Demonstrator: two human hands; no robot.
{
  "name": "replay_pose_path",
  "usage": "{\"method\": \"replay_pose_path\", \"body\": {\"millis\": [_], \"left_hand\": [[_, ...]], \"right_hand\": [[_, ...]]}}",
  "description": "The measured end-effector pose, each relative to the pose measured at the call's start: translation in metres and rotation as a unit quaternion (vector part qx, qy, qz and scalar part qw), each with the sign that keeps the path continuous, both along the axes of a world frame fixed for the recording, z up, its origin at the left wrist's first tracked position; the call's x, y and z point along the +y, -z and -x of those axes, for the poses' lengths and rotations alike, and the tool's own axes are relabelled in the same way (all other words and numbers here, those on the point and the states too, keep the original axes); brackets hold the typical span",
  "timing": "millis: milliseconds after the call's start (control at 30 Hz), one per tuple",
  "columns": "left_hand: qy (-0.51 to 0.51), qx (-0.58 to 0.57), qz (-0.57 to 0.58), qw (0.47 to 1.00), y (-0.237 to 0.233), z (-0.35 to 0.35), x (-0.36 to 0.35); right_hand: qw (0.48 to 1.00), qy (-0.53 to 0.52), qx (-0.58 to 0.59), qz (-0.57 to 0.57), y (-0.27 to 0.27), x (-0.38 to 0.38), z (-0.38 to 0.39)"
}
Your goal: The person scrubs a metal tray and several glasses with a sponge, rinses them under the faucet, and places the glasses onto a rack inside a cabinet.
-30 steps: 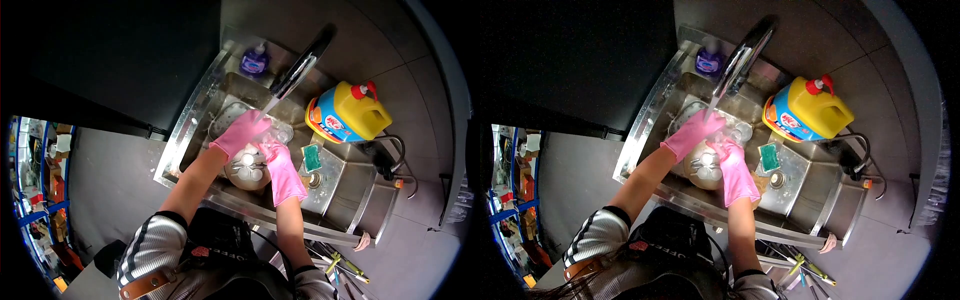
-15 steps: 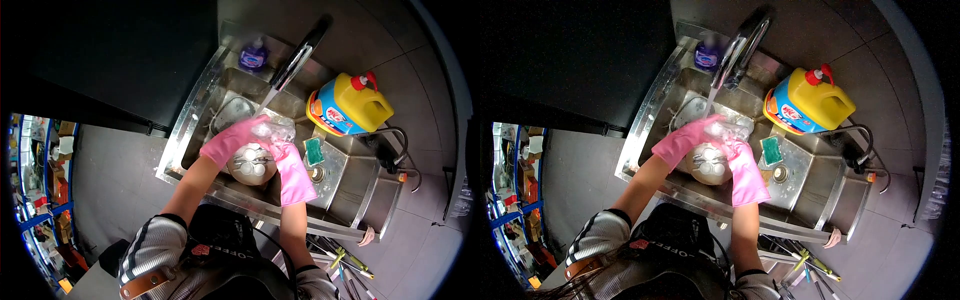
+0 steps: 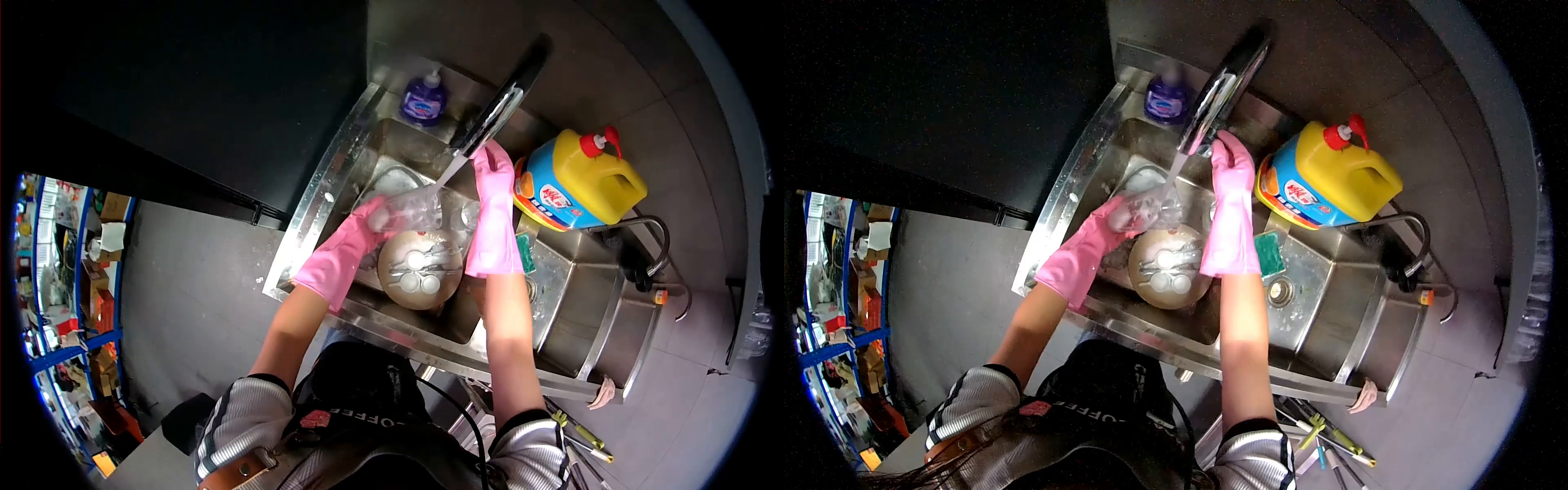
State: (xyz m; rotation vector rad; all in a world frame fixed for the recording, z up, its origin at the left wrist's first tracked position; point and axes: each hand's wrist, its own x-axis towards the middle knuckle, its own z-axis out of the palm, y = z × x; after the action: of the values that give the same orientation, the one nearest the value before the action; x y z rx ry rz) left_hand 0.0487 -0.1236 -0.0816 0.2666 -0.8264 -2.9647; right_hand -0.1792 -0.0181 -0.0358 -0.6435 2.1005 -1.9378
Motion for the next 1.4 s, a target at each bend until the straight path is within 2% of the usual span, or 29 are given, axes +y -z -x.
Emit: {"method": "replay_pose_path", "body": {"millis": [33,67,100,133,167,233,367,567,667,700,733,800,867,900,933,1000,1033,1133,1267,1333,1400], "left_hand": [[-0.060,-0.125,-0.100,0.985,0.011,-0.016,0.003],[-0.119,-0.247,-0.196,0.942,0.027,-0.026,0.001],[-0.087,-0.224,-0.274,0.931,0.057,-0.025,-0.005],[-0.095,-0.217,-0.295,0.926,0.048,-0.025,-0.006],[-0.102,-0.211,-0.318,0.919,0.039,-0.026,-0.001],[-0.115,-0.198,-0.363,0.903,0.022,-0.025,0.005],[-0.117,-0.211,-0.280,0.929,0.032,-0.027,0.003],[-0.126,-0.245,-0.261,0.925,0.005,-0.022,0.003],[-0.123,-0.256,-0.251,0.925,-0.020,-0.021,0.004],[-0.123,-0.259,-0.248,0.926,-0.022,-0.020,0.004],[-0.120,-0.260,-0.243,0.927,-0.021,-0.021,0.004],[-0.115,-0.256,-0.224,0.934,0.025,-0.025,-0.004],[-0.125,-0.269,-0.218,0.930,0.027,-0.025,-0.004],[-0.138,-0.285,-0.223,0.922,-0.001,-0.021,0.000],[-0.152,-0.300,-0.227,0.914,-0.017,-0.019,0.002],[-0.166,-0.314,-0.206,0.912,0.000,-0.022,0.000],[-0.173,-0.320,-0.196,0.911,0.001,-0.023,0.000],[-0.150,-0.268,-0.249,0.919,-0.018,-0.020,0.002],[-0.165,-0.246,-0.237,0.925,0.009,-0.020,0.003],[-0.165,-0.244,-0.240,0.925,0.011,-0.022,0.004],[-0.163,-0.242,-0.242,0.925,0.012,-0.022,0.005]], "right_hand": [[1.000,-0.017,-0.005,-0.002,0.009,-0.004,0.010],[0.999,-0.047,-0.014,0.008,0.009,-0.006,0.013],[0.997,-0.078,-0.023,0.019,0.007,-0.008,0.014],[0.993,-0.109,-0.033,0.028,0.007,-0.008,0.017],[0.982,-0.188,-0.012,0.000,0.003,-0.001,0.025],[0.976,-0.202,0.069,0.045,0.024,-0.003,0.026],[0.979,-0.196,0.054,0.029,0.023,0.000,0.021],[0.985,-0.164,0.053,0.007,0.011,-0.003,0.016],[0.990,-0.119,0.052,0.049,-0.002,-0.011,0.004],[0.993,-0.100,0.051,0.041,0.018,-0.010,0.014],[0.992,-0.089,0.082,0.021,0.021,-0.010,0.016],[0.987,-0.069,0.142,-0.019,0.027,-0.009,0.018],[0.986,-0.073,0.152,0.000,0.032,-0.010,0.019],[0.985,-0.076,0.156,0.009,0.035,-0.010,0.019],[0.988,-0.087,0.123,0.030,0.038,-0.009,0.019],[0.990,-0.112,0.055,0.071,0.041,-0.007,0.018],[0.991,-0.108,0.070,0.038,0.023,-0.005,0.009],[0.986,-0.113,0.117,-0.043,0.018,-0.003,0.012],[0.987,-0.133,0.087,-0.023,0.021,-0.004,0.015],[0.986,-0.148,0.061,-0.038,0.003,-0.004,0.010],[0.976,-0.058,0.133,-0.159,-0.013,-0.002,-0.002]]}}
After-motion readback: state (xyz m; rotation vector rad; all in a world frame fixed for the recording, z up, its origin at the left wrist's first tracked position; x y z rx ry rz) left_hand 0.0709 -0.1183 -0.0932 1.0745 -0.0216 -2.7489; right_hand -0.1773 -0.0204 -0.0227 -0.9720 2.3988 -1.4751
